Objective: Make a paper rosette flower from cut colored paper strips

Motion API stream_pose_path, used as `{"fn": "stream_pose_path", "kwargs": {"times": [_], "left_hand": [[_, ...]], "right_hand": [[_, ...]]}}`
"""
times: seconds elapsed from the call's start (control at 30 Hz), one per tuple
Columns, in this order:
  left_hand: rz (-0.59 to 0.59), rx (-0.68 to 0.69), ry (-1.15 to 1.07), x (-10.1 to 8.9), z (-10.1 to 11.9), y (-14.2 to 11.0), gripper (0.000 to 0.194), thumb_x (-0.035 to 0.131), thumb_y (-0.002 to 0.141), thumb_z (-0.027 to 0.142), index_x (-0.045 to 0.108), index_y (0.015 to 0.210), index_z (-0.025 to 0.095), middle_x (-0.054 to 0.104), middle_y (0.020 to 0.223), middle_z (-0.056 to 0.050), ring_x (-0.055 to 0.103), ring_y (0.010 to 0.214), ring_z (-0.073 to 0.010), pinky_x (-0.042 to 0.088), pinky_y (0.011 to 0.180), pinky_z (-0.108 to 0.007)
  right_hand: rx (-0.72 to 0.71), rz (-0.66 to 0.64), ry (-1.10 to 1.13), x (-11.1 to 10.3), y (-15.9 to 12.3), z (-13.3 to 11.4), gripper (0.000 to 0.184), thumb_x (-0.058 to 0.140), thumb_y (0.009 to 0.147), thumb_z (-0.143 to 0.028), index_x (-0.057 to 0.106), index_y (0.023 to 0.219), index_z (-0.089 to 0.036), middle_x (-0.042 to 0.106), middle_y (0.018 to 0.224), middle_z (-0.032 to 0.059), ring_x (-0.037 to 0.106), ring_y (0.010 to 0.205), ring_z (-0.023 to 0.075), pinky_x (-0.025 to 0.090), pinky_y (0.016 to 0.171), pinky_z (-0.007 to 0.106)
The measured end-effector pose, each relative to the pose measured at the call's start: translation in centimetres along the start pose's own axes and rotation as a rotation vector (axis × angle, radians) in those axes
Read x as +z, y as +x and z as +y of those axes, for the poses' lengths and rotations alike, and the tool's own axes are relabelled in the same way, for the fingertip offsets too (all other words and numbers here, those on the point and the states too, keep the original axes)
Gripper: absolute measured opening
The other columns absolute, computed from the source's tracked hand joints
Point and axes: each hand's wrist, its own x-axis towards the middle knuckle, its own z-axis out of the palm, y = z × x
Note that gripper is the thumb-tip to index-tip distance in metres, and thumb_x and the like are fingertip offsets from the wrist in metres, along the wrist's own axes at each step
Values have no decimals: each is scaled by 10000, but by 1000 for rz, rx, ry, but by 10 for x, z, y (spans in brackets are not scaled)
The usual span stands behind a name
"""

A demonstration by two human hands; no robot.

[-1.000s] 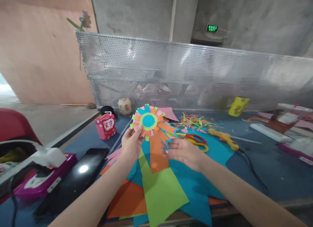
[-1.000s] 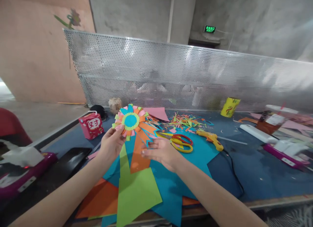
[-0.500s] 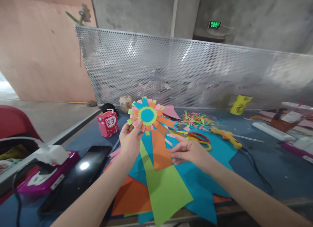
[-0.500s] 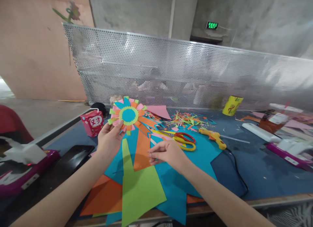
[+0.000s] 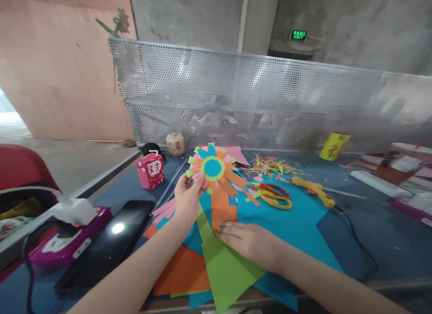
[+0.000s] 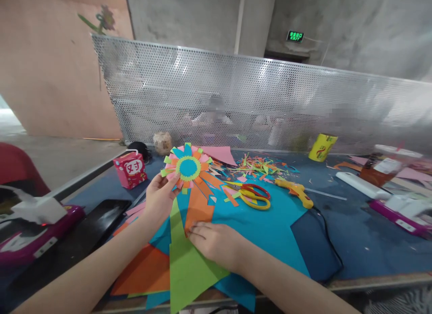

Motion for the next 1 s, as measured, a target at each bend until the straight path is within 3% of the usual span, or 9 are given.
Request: {"fn": "stream_pose_path", "kwargs": {"times": [0.13,0.27,0.47,0.6,0.7,0.8,0.87,1.0], "left_hand": [[7,-3,3,1,1,1,313,747,509,208,538,738,159,594,755,16,556,619,-68,440,574,-206],[11,-9,15,2,1,0,321,752,497,218,538,728,157,589,744,17,555,617,-75,440,564,-212],[-5,14,51,4,3,-1,319,747,508,230,559,754,156,593,791,6,564,660,-82,456,558,-197],[-72,-78,57,5,-2,-9,314,746,525,227,550,760,155,591,767,10,564,623,-76,467,519,-183],[-158,-335,36,5,-12,-16,319,750,529,217,528,748,152,582,698,16,559,544,-83,469,452,-194],[-249,-581,11,3,-22,-23,323,755,529,205,505,727,152,571,641,19,558,493,-96,480,420,-218],[-305,-632,4,1,-26,-26,314,743,555,210,505,753,159,581,668,10,575,510,-109,503,433,-244],[-401,-678,115,0,-28,-29,300,715,601,238,500,799,168,589,717,-4,606,559,-147,541,482,-333]], "right_hand": [[239,40,228,-9,4,6,221,436,824,-104,591,980,-127,633,971,76,581,913,143,479,806,232],[364,173,388,-22,-4,13,174,463,817,-118,596,922,-152,633,894,54,586,856,121,476,769,220],[516,156,344,-33,-34,13,200,458,817,-136,600,940,-205,648,935,35,597,888,130,483,774,240],[394,10,254,-28,-47,7,283,382,844,-108,566,1046,-178,614,1086,43,546,1029,122,443,877,234],[254,-41,112,-24,-50,1,318,352,837,-69,551,1073,-143,603,1109,57,552,1021,127,455,855,219],[199,8,-165,-21,-50,-7,323,348,803,-35,585,994,-143,672,888,71,632,740,157,508,602,241],[171,54,-336,-18,-50,-10,302,358,777,-16,611,876,-150,660,691,64,604,576,161,460,476,246],[66,137,-460,-16,-50,-13,318,344,751,19,595,655,-150,579,507,49,552,487,160,418,436,256]]}}
